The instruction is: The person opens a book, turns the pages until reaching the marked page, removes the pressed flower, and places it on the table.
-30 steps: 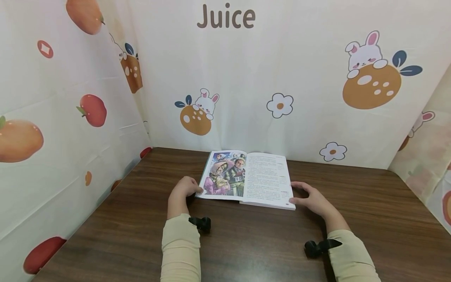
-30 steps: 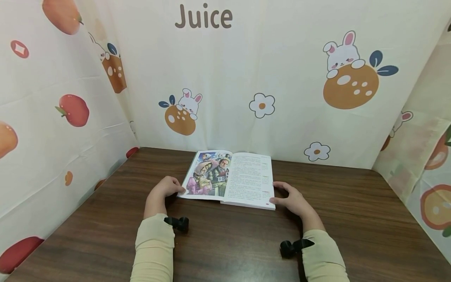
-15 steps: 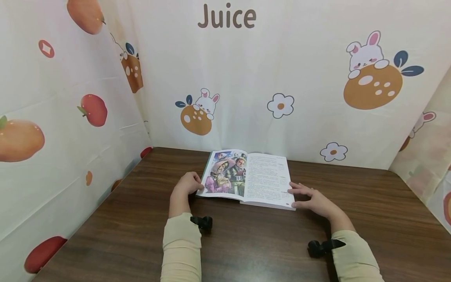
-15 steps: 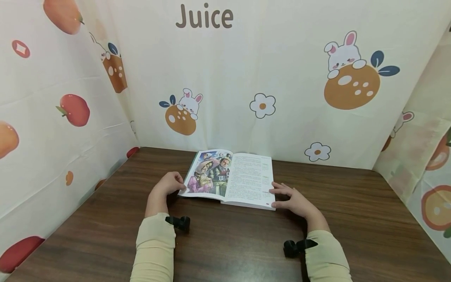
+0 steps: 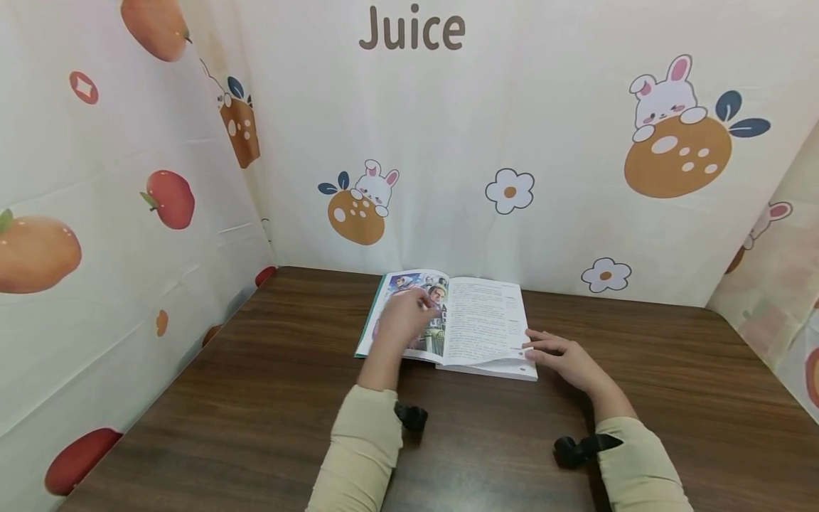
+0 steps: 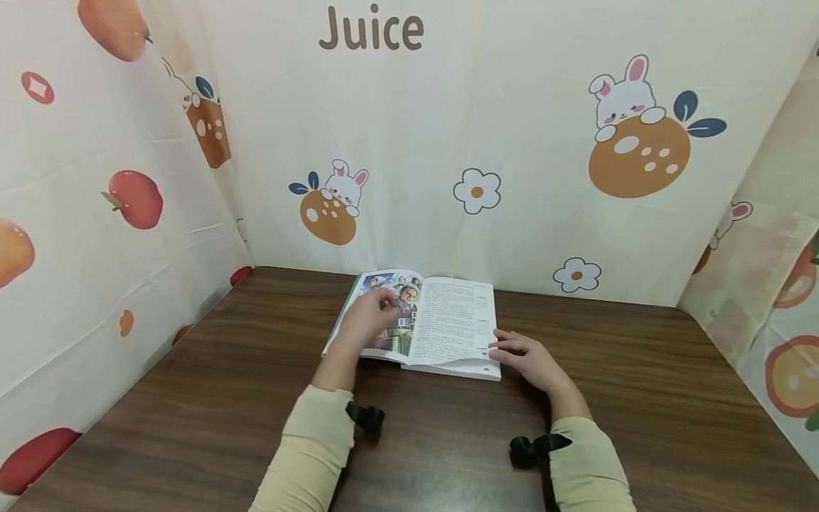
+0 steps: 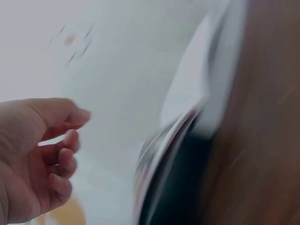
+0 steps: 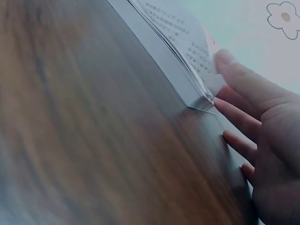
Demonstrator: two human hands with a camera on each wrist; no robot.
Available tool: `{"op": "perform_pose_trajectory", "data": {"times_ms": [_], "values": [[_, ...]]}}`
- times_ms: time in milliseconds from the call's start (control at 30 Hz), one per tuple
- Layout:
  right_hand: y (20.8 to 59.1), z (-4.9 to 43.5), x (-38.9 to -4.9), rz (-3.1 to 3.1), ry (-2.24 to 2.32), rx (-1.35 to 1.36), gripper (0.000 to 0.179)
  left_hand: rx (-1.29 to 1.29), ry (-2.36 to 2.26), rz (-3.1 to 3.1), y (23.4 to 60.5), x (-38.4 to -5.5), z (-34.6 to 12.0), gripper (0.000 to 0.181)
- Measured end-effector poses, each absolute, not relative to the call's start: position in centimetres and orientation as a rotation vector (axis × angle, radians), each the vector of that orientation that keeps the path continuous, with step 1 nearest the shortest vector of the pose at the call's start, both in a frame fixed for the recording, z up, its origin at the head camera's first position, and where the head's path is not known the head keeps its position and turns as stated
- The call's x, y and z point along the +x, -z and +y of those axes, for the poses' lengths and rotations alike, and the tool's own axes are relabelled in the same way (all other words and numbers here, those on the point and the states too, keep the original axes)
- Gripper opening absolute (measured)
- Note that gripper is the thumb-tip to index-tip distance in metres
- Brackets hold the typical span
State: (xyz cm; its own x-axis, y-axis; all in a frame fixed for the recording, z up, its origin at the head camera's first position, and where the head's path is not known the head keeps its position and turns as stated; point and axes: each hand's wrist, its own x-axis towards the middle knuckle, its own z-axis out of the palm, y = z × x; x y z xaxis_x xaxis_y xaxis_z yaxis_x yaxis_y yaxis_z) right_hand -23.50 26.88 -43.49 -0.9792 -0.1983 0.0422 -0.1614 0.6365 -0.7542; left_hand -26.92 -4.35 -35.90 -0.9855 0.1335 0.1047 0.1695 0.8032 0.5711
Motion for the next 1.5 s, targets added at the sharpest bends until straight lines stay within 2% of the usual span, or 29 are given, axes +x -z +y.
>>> {"op": "perform_pose_trajectory", "data": {"times_ms": [200, 367, 633, 767, 933, 1267, 1500], "values": [[43.7, 26.1, -23.7, 2.829, 1.339, -0.228, 0.056, -0.500, 0.786, -2.954, 37.1, -25.5, 1.0, 0.015], [43.7, 25.7, -24.0, 2.850, 1.344, -0.155, 0.057, -0.636, 0.718, -3.017, 38.4, -24.7, 3.2, 0.024], [43.7, 25.5, -24.1, 2.852, 1.363, -0.123, 0.057, -0.768, 0.524, -2.984, 38.9, -24.3, 4.3, 0.018], [43.8, 25.6, -24.0, 2.859, 1.366, -0.138, 0.057, -0.771, 0.416, -2.930, 39.0, -24.2, 4.5, 0.009], [43.6, 25.9, -23.7, 2.813, 1.416, -0.181, 0.055, -0.741, 0.427, -2.886, 39.1, -24.2, 4.5, 0.008], [43.3, 26.4, -23.3, 2.720, 1.428, -0.187, 0.067, -0.585, 0.715, -2.765, 37.7, -25.0, 3.0, 0.012], [43.3, 26.5, -23.4, 2.725, 1.424, -0.201, 0.068, -0.479, 1.009, -2.601, 35.8, -25.6, 0.2, 0.011]]}}
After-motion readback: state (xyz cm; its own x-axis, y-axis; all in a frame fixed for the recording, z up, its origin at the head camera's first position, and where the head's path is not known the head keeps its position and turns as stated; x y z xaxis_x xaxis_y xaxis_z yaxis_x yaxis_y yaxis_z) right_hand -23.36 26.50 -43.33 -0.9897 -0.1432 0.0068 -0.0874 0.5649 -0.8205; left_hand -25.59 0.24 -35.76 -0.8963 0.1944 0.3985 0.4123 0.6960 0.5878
